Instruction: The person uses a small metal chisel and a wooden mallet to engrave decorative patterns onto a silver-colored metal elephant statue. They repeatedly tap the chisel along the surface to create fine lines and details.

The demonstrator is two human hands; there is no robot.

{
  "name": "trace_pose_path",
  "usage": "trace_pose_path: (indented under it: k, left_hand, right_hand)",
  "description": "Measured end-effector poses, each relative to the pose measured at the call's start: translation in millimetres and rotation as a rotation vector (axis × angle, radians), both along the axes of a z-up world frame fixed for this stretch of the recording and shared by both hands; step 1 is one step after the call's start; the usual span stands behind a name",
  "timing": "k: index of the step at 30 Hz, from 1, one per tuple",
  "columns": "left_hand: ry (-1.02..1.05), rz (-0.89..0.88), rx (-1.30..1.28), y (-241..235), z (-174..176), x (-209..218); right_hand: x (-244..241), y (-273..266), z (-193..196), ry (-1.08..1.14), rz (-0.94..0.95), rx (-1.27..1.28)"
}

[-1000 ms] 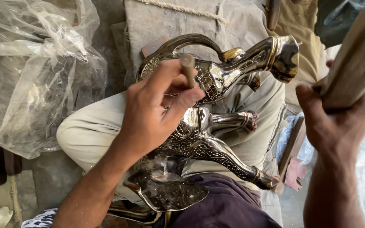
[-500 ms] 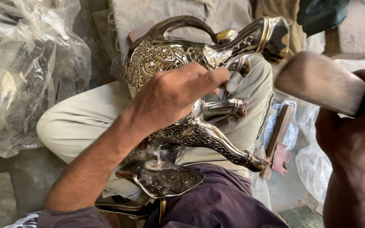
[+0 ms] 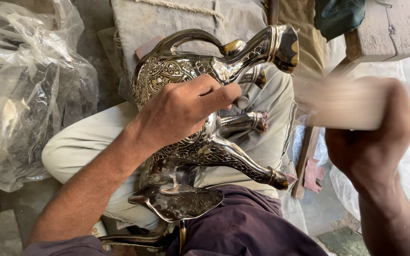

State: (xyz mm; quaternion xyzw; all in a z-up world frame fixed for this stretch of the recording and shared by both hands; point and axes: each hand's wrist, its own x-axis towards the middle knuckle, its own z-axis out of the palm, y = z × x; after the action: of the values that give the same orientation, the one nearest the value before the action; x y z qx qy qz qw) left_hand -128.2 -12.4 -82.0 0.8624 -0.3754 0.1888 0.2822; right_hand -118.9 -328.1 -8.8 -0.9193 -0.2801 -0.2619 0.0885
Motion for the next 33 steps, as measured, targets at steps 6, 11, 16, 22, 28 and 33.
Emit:
trace_pose_path:
  k: [6,11,16,22,28,33]
  left_hand:
    - [0.013,-0.023,-0.021,4,4,0]
    - [0.020,-0.030,-0.006,3,1,3]
    - [0.010,-0.038,0.004,5,-3,4]
    - [0.029,-0.050,0.046,5,0,7]
    - [0.061,-0.061,0.030,6,6,7]
    - [0.046,-0.066,0.074,6,5,9]
  right_hand:
    - [-3,4,-1,-0.086,-0.068,-0.209]
    - [-10,7,2,0.370,-0.002,0.462]
    - [-12,5,1,0.504,0.070,0.757]
    - [-19,11,-3,0.550,0.078,0.990]
    - [-20,12,-8,0.552,0.045,0.957]
    - [-20,7,-15,0.420,-0.094,0.705]
